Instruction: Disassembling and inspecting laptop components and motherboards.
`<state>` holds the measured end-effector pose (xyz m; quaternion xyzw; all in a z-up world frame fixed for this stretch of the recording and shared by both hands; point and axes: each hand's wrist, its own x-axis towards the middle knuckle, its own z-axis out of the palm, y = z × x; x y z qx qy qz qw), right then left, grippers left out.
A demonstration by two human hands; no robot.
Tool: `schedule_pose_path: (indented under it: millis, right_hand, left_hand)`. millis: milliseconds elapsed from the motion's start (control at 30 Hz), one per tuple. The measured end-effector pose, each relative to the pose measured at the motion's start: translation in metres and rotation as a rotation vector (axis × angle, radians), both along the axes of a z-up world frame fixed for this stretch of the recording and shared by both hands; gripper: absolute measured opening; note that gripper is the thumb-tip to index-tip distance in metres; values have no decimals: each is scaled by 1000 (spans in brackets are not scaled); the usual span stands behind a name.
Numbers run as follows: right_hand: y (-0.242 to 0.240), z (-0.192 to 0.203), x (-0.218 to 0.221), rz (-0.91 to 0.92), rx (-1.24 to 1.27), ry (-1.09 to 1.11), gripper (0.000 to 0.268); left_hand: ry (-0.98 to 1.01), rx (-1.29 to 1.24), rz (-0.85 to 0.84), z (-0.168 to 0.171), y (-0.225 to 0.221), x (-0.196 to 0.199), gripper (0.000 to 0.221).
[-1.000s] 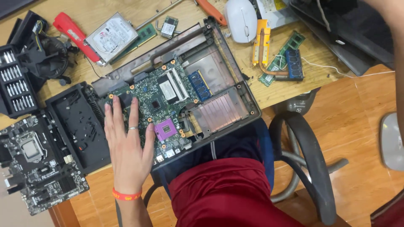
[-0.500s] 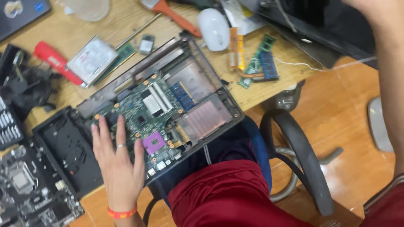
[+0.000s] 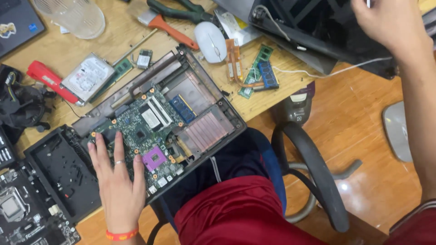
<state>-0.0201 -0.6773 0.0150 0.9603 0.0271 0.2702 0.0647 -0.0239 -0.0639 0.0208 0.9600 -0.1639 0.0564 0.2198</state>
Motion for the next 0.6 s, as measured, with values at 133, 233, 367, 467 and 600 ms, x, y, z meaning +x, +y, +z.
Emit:
schedule_pose_path:
  millis: [133,233,367,467,600]
  right_hand:
    - [17,9,-11,3,122,-5,19]
    - [18,9,-20,-20,174,48,22]
    - [70,52,-26,30,105,138,54]
    - [103,57,-34,-6,23,280,87]
    - [107,27,-42,-62,-89,330,97]
  left_hand:
    - [11,-2,22,1,-4,1,58]
    - [9,-5,16,1,-4,1,57]
    - [-1,-3,17,-3,-1,0,56]
    - [-1,-6,13,0,-3,1,57]
    - [17,0,12,2,-6,0,57]
